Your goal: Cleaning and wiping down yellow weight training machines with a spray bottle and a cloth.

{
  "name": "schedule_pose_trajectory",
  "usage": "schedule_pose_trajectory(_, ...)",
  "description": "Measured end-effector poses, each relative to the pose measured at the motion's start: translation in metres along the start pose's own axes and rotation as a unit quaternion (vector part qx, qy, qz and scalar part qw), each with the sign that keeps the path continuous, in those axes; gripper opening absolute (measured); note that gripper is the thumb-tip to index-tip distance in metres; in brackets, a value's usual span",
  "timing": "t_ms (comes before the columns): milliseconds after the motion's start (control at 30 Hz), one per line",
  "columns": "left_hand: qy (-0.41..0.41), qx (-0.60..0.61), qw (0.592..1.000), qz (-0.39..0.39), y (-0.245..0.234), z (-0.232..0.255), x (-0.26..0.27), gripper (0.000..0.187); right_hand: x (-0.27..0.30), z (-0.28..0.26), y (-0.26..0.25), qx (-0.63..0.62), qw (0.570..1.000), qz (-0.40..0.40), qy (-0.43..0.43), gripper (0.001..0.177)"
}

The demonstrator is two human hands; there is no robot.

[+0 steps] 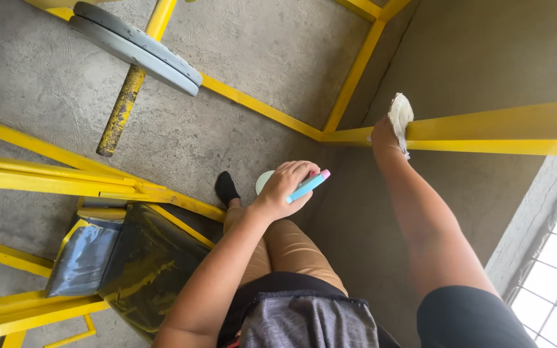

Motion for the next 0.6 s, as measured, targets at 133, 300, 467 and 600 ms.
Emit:
schedule_pose_trajectory(133,0.012,0.013,1.0,0.007,-0.003,-0.001,-0.001,0.031,0.044,0.02,0.005,-0.073,0.997,0.021,-0.014,0.048)
schedule_pose_trajectory(300,0.002,0.031,0.999,0.015,0.009,-0.015,0.004,0.029,0.121,0.135,-0.149,0.016,0.998,-0.062,-0.019,0.053)
schedule_pose_trajectory(467,-0.022,0.044,0.998,0.043,0.025,-0.033,0.011,0.029,0.144,0.171,-0.206,0.079,0.991,-0.091,-0.059,0.056)
schedule_pose_trajectory(600,-0.022,0.028,0.998,0.059,0.028,-0.048,0.012,0.033,0.103,0.119,-0.155,0.06,0.991,-0.068,-0.095,0.05)
Point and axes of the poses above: each hand's wrist, its own x-axis away from the middle knuckle, its own y-axis out of the palm, z = x × y, the point moved 5 cm from there along -x, towards the middle knuckle, and after that the axes turned 1 degree about -y, right-handed, at the moved point
